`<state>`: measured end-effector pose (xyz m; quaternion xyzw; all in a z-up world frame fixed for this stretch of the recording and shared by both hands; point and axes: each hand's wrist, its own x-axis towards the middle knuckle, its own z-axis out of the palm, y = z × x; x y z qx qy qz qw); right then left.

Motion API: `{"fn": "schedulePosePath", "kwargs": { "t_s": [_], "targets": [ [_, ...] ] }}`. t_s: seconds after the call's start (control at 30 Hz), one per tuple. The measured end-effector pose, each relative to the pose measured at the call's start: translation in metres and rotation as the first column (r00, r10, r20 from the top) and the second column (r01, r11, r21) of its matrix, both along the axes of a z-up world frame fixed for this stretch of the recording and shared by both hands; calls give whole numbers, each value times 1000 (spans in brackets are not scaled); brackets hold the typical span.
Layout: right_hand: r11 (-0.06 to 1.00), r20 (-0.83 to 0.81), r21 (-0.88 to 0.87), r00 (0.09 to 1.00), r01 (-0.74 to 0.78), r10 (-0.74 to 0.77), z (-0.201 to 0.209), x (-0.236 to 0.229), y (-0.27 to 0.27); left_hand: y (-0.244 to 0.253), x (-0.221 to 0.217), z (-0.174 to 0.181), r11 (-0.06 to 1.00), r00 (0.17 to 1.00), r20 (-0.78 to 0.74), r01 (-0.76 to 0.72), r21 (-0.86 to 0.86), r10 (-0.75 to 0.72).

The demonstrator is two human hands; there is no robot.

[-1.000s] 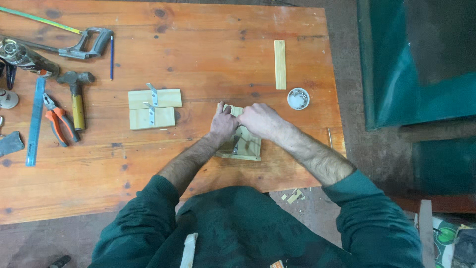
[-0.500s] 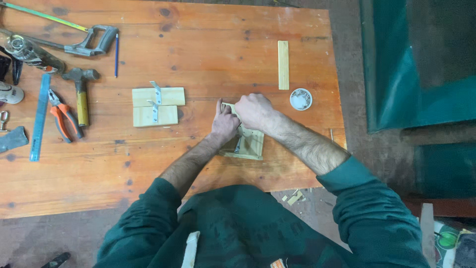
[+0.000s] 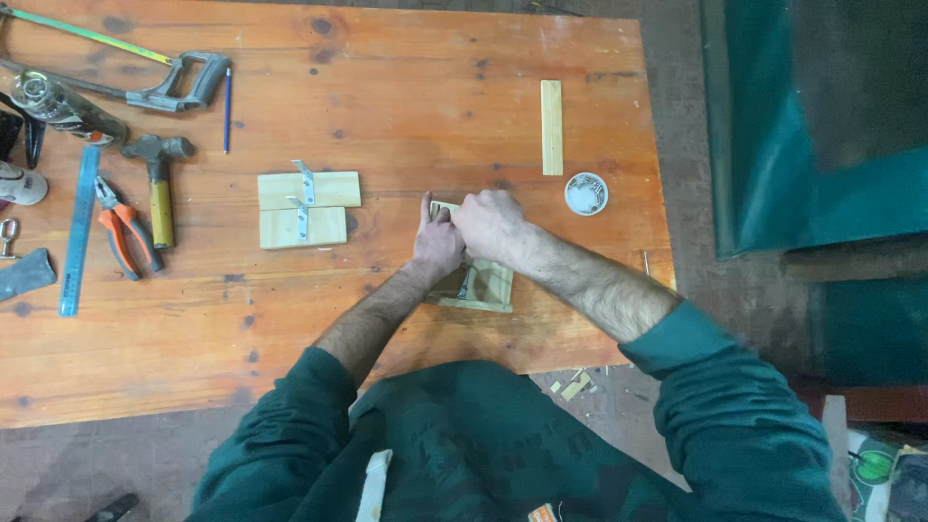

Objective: The person assembles small wooden blocks by attaching metal brackets with screws. They position each bracket, insert screws, and tighten them with a screwdriver, repeating the process for multiple blocks on a workbench.

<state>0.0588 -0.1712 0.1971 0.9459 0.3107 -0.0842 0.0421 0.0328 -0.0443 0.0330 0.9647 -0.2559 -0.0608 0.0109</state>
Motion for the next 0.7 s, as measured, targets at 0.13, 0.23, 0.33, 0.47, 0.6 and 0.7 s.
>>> {"fn": "schedulePosePath", "kwargs": {
  "t_s": [0.13,0.23,0.33,0.47,0.6,0.7],
  "targets": [
    [986,23,-125,993,-112,116,-3,0,-3,-1,1,2,999,1000,-24,-5,44,6],
    [984,-44,-79,987,-159,156,17,-8,1,-1,5,-18,998,999,-45,-14,56,16],
    [991,-105,-35,986,-133,128,14,-4,1,-2,5,-18,997,999,-51,-11,72,15],
    [1000,-130,-25,992,-12,8,14,7,4,4,4,0,991,1000,18,-15,-131,17],
    [976,-33,-160,987,151,-158,1,7,14,21,9,19,970,999,45,3,-243,8],
    [996,-121,-68,990,59,-67,19,4,8,25,13,-6,931,999,35,-23,-364,38]
  ]
}}
